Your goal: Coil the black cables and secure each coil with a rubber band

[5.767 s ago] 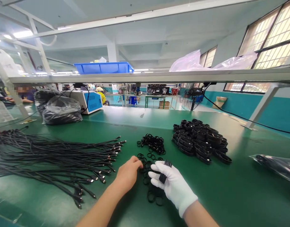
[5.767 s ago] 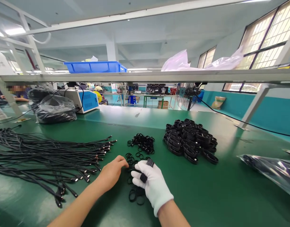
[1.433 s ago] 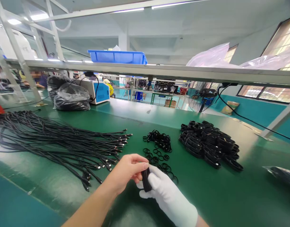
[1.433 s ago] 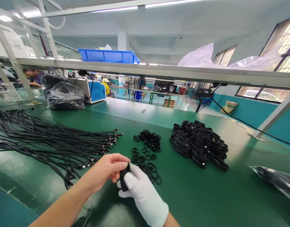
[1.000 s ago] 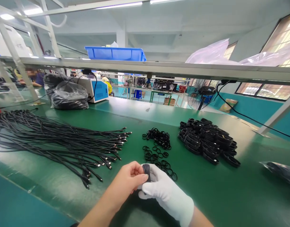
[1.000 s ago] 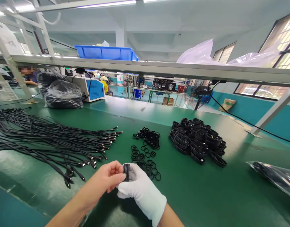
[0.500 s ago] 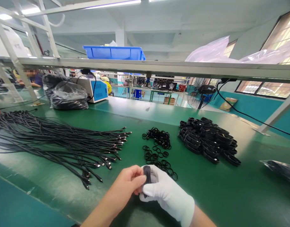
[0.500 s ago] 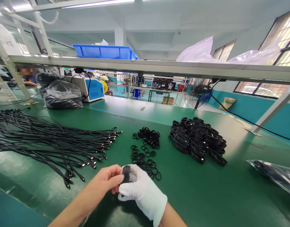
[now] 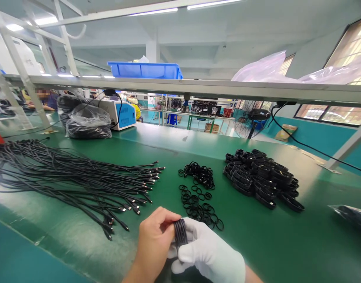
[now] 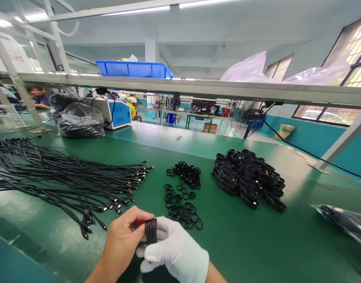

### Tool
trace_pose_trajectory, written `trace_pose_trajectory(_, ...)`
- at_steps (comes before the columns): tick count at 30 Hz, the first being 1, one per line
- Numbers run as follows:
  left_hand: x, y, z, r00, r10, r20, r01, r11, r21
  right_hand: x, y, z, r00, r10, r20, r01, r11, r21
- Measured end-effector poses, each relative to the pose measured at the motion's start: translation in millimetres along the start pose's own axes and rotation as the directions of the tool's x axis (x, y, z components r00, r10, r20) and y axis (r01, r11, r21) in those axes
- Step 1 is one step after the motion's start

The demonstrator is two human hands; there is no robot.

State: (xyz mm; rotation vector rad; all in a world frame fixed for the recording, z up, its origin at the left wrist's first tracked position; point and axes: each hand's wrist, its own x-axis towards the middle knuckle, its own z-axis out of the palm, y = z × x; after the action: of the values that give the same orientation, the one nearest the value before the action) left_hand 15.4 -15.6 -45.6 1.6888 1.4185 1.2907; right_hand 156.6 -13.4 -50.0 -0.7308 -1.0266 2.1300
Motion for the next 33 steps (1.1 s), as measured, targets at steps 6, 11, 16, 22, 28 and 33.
trace_pose_trajectory(6, 8, -1, 2, 0.998, 0.064, -0.004, -0.063, 0.995, 0.075, 1, -6, 11, 0.997, -0.057, -0.048, 0.057, 0.998, -0.003)
trace_pose_trajectory(11, 18, 2, -6, 0.99, -0.024, 0.136, 0.016, 0.998, 0.056, 1, -6, 8, 0.996, -0.028, -0.081, 0.028, 1.0, -0.007)
trace_pose_trajectory(16, 19, 14, -28, 0.922, -0.171, 0.349, 0.211, 0.974, -0.08, -3, -5, 0, 0.996, -0.039, -0.084, 0.045, 0.996, 0.073)
trace_pose_trajectory(22, 13, 17, -31, 0.841, -0.16, 0.518, 0.239, 0.967, -0.09, -3, -9, 3, 0.997, -0.072, -0.023, 0.072, 0.997, 0.016)
trace_pose_trajectory(28, 14, 20, -27, 0.862, -0.117, 0.494, 0.147, 0.989, -0.021, -4, -9, 0, 0.997, -0.08, -0.017, 0.08, 0.997, 0.016)
trace_pose_trajectory(33, 19, 22, -33, 0.897, -0.127, 0.423, 0.164, 0.985, -0.053, -8, -11, -4, 0.983, -0.036, 0.178, 0.006, 0.986, 0.169)
